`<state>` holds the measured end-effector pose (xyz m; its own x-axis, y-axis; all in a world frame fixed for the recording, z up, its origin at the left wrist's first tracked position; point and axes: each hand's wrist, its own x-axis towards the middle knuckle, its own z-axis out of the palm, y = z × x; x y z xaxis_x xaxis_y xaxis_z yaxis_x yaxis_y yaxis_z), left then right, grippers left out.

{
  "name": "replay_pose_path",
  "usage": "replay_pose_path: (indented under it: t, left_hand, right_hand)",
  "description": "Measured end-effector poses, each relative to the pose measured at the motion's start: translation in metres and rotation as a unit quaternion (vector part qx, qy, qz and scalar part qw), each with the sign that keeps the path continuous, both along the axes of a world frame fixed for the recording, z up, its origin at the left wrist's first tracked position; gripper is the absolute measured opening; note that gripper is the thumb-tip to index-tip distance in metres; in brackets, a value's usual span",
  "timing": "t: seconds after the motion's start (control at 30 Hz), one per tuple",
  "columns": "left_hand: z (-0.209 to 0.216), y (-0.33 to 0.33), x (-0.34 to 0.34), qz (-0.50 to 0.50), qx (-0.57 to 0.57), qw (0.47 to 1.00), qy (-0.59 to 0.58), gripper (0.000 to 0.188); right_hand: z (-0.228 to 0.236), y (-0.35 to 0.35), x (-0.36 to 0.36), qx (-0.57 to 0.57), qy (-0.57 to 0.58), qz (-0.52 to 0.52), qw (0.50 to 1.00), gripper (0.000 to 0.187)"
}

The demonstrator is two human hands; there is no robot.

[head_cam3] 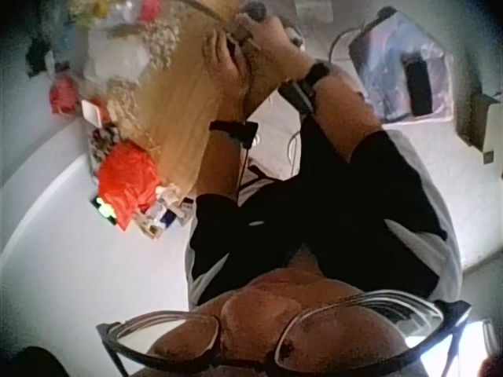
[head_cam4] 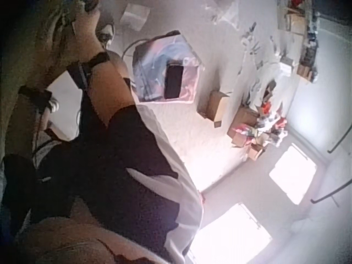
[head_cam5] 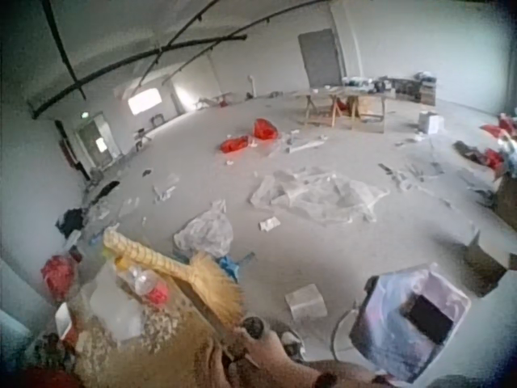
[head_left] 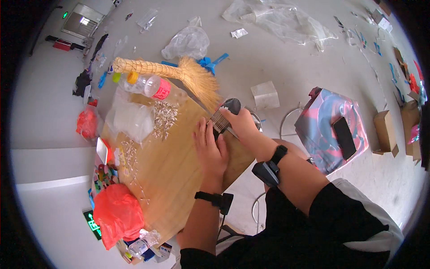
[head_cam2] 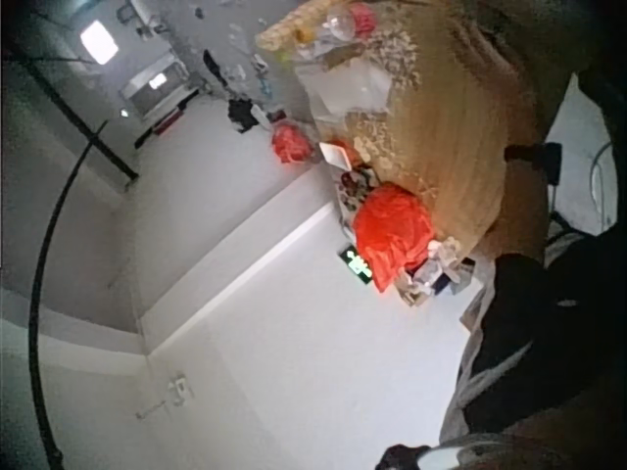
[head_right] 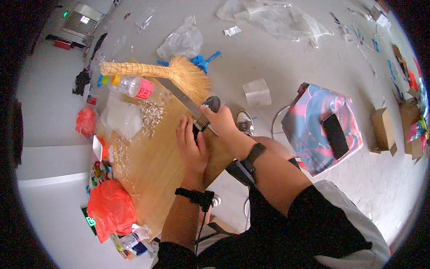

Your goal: The person is seen arranging cotton swabs on a table.

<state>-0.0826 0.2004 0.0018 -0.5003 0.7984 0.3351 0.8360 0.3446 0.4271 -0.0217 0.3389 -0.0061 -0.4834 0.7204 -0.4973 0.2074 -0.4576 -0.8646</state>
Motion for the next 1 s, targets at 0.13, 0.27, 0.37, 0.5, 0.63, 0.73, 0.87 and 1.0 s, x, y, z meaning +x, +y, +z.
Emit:
replay_pose_path:
  t: [0.13, 0.27, 0.37, 0.5, 0.63, 0.73, 0.87, 1.0]
  left_hand:
    - [-0.003, 0.002, 0.001, -0.014, -0.032, 0.998, 0.052, 0.047]
    - [-0.002, 0.001, 0.002, -0.006, -0.041, 0.997, 0.062, 0.046]
    - [-0.002, 0.0, 0.002, -0.001, -0.051, 0.996, 0.068, 0.046]
    - [-0.002, 0.0, 0.002, 0.005, -0.063, 0.997, 0.052, 0.046]
    - [0.002, 0.005, 0.004, 0.006, -0.044, 0.998, 0.034, 0.048]
    - [0.002, 0.005, 0.004, 0.014, -0.081, 0.995, 0.064, 0.05]
    - [0.0, 0.004, 0.002, 0.018, -0.094, 0.992, 0.079, 0.051]
    - [0.002, 0.004, 0.005, 0.031, -0.093, 0.992, 0.078, 0.051]
  right_hand:
    - [-0.017, 0.004, 0.0, -0.025, 0.009, -0.004, 1.0, 0.04]
    - [-0.014, 0.0, 0.0, -0.021, 0.059, -0.017, 0.998, 0.034]
    - [0.002, -0.002, 0.002, -0.028, 0.079, -0.026, 0.996, 0.029]
    - [0.0, -0.003, 0.001, -0.066, 0.154, -0.045, 0.985, 0.023]
    - [-0.016, 0.001, -0.004, -0.134, 0.204, -0.054, 0.968, 0.021]
    - [-0.022, -0.001, -0.008, -0.134, 0.248, -0.07, 0.957, 0.02]
    - [-0.021, -0.001, -0.01, -0.12, 0.228, -0.083, 0.963, 0.019]
    - [-0.014, 0.0, -0.009, -0.1, 0.187, -0.069, 0.975, 0.019]
